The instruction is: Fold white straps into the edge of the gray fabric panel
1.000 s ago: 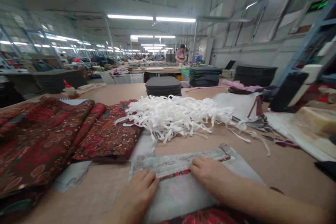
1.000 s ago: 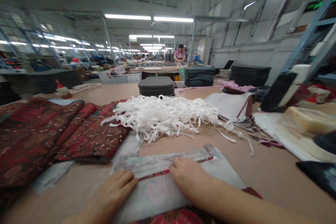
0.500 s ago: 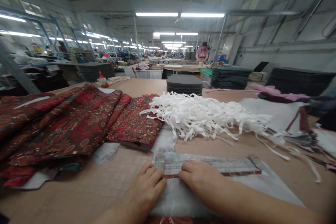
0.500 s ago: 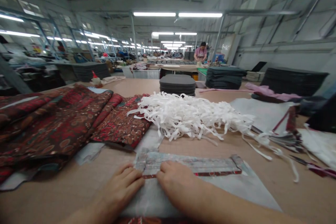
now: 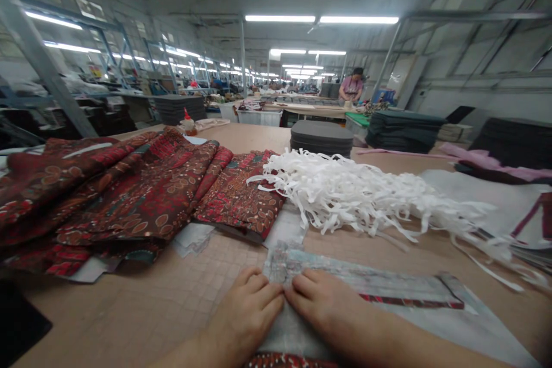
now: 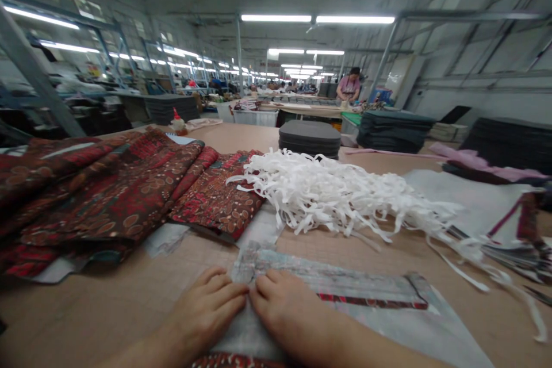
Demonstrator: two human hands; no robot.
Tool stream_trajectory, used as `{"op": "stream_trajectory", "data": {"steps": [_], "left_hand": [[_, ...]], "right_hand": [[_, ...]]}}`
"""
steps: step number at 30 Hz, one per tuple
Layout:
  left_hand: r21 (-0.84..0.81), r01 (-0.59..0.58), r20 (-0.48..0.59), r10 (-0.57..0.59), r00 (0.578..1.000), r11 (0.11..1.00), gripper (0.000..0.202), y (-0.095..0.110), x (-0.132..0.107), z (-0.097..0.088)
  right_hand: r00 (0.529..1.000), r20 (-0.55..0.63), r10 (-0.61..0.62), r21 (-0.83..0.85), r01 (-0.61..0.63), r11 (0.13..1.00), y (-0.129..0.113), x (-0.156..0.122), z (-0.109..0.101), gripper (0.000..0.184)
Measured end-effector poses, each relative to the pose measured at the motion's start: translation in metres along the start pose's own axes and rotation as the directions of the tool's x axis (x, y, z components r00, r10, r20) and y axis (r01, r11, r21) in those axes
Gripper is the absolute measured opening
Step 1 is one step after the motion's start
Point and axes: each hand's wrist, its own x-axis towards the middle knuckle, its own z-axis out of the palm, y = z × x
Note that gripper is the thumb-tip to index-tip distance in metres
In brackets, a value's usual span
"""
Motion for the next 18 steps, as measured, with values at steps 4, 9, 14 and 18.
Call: {"op": "stream_trajectory", "data": {"steps": [4, 9, 14, 18], "left_hand": [[-0.01, 0.011, 0.041, -0.011, 0.999, 1.0, 0.017, 0.002, 0.0, -0.001], [-0.119, 0.039, -0.047, -0.045, 0.998, 0.992, 0.022, 0.0, 0.0, -0.004], [-0.219, 0.296, 0.025, -0.297, 0.954, 0.93, 0.009, -0.002, -0.001, -0.016], [-0.256, 0.47, 0.111, -0.458, 0.882, 0.845, 0.016, -0.001, 0.001, -0.019]], "right_hand": [[0.992, 0.039, 0.123, 0.081, -0.126, 0.989, 0.008, -0.02, -0.001, 0.011], [0.958, 0.095, 0.27, 0.141, -0.281, 0.949, 0.017, -0.013, -0.006, 0.014], [0.88, 0.224, 0.42, 0.298, -0.472, 0.83, 0.015, 0.015, -0.019, 0.004], [0.895, 0.243, 0.375, 0.441, -0.446, 0.779, 0.017, 0.013, -0.026, 0.008]]}}
